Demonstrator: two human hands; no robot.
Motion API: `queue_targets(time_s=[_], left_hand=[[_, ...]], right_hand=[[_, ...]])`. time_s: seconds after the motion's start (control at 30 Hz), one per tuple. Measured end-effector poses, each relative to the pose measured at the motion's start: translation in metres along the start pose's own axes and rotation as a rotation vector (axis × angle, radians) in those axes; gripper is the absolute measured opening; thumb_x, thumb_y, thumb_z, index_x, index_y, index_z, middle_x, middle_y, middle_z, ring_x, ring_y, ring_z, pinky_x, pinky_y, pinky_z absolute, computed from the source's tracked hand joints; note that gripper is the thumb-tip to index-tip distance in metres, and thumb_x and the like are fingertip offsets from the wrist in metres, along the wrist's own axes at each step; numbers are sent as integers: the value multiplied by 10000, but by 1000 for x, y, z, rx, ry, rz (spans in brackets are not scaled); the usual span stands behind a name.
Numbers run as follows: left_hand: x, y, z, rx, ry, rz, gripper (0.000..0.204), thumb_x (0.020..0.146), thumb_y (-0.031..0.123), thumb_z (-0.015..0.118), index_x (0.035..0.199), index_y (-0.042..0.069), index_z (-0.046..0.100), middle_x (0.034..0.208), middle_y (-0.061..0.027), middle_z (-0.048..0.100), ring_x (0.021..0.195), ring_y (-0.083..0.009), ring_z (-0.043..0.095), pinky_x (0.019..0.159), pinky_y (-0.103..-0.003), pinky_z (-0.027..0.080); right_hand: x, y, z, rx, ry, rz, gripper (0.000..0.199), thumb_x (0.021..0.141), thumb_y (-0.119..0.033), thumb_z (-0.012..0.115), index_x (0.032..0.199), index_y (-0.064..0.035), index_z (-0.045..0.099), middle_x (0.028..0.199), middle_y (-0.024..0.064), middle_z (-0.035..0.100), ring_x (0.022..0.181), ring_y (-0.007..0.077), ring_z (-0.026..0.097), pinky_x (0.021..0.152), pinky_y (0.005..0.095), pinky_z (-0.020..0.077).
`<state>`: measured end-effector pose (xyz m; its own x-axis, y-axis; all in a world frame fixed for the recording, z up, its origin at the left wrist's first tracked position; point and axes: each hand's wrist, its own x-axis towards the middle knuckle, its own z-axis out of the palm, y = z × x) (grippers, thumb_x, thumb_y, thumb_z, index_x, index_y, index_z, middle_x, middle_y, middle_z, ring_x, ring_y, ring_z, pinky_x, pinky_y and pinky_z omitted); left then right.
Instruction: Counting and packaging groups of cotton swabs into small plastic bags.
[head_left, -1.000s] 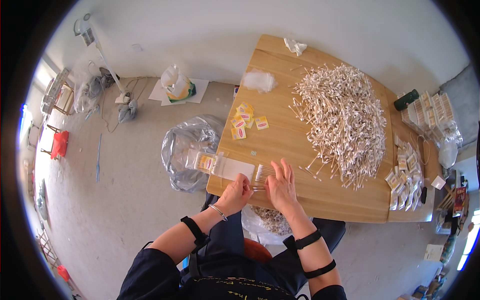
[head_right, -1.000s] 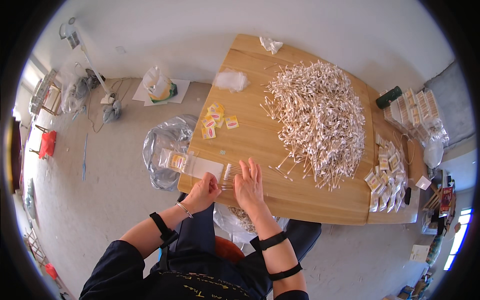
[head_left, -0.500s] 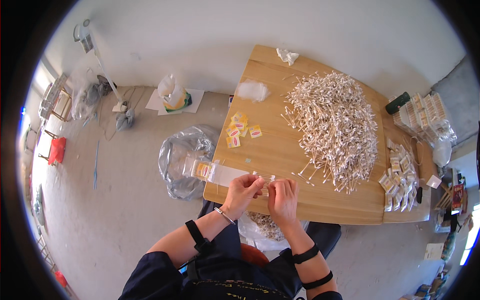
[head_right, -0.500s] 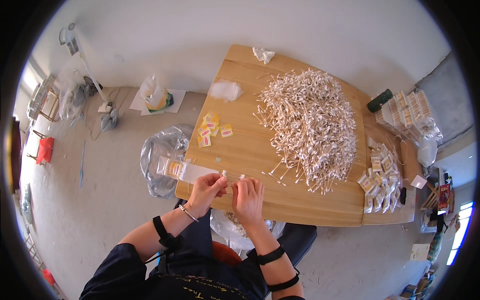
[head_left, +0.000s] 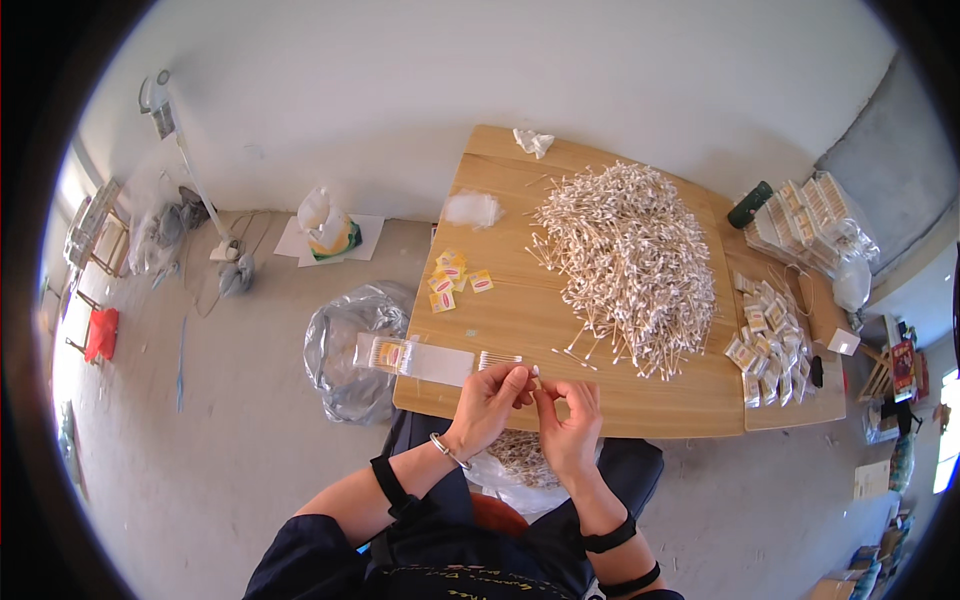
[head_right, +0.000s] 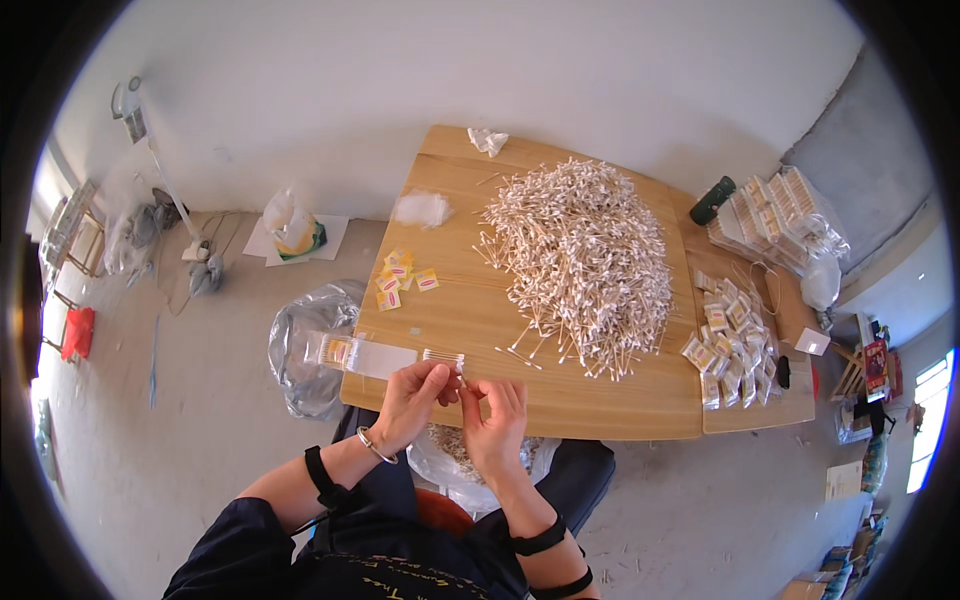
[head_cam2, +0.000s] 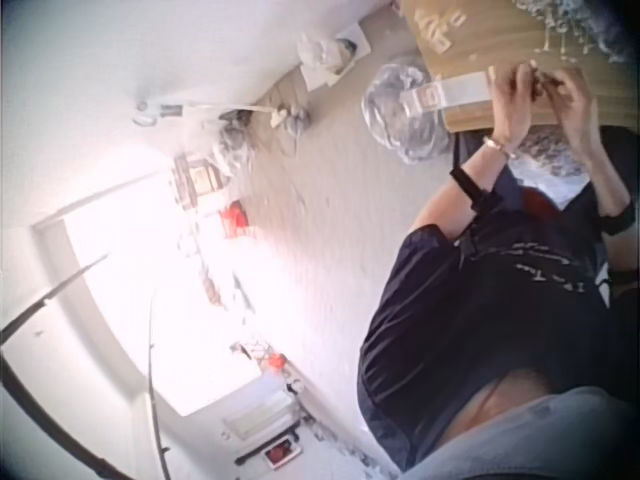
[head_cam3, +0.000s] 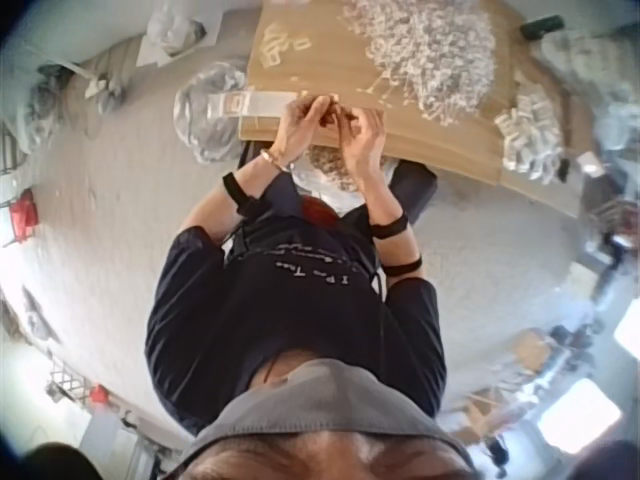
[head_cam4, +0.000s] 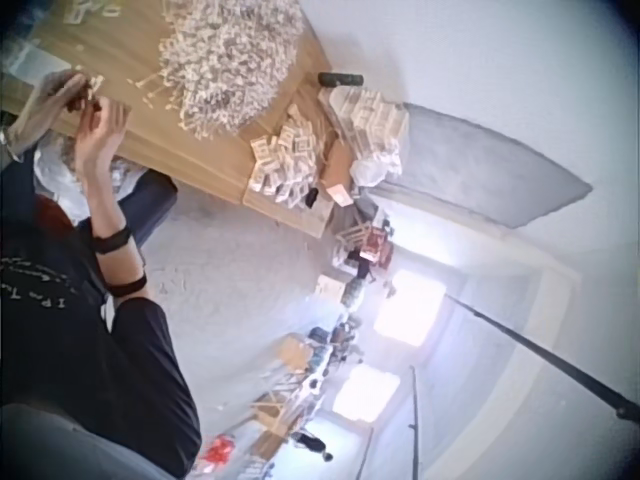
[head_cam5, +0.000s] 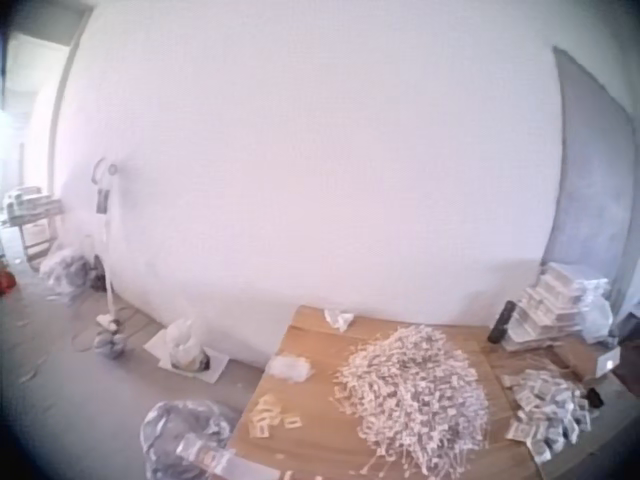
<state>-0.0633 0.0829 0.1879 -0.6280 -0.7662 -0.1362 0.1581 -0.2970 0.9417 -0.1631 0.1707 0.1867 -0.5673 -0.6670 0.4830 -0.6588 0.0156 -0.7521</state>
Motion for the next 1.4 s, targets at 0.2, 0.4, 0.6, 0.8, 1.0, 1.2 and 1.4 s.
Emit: queue_targets(time_s=[0.2,0.4,0.6,0.8,1.0,1.2,1.4], left_hand=[[-8,-4,9,94,-75,27,164,925,128,644,964,-31,658,772,-10,638,679,-50,554,615,-205,470],[-18,-18,21,81,-199,19,147,939,128,625,879,-4,652,761,-1,632,679,-46,548,602,-206,460],[-16,-49,19,814,-552,-283,131,917,149,605,887,23,624,755,-64,631,684,-109,591,595,-273,465],[-23,-71,16,759,-575,152,175,924,130,566,1006,-1,647,867,-104,676,801,-129,644,723,-283,513],[-13,-27,41,38,-274,62,183,938,142,621,1032,-4,678,833,-44,671,799,-72,593,722,-232,495],[-14,-35,25,-95,-198,-99,192,952,156,609,993,-23,665,923,-35,671,828,-77,568,769,-234,482],[-17,-43,6,-317,-361,-230,188,951,169,611,976,-11,660,877,-16,651,786,-76,571,714,-218,481]], right_hand=[[-13,-8,-21,-35,5,-3,127,757,31,724,817,-17,623,804,92,631,786,254,597,706,330,465],[-25,-10,-42,561,-75,486,73,844,13,683,880,1,620,830,24,633,773,81,576,703,224,455],[-28,4,-70,700,18,608,119,839,23,680,947,-3,636,850,3,624,775,63,561,718,202,443],[-34,21,-70,607,5,568,69,856,-2,676,915,16,646,824,12,640,733,55,569,670,195,454],[-32,16,-57,496,-96,527,43,859,-4,663,885,24,645,777,6,648,689,53,582,625,206,464],[-33,11,-49,343,-253,563,17,861,6,645,872,19,643,779,30,652,701,74,593,648,218,475],[-35,26,-46,867,-416,763,39,876,-17,643,895,18,637,773,29,647,712,84,597,663,228,482]])
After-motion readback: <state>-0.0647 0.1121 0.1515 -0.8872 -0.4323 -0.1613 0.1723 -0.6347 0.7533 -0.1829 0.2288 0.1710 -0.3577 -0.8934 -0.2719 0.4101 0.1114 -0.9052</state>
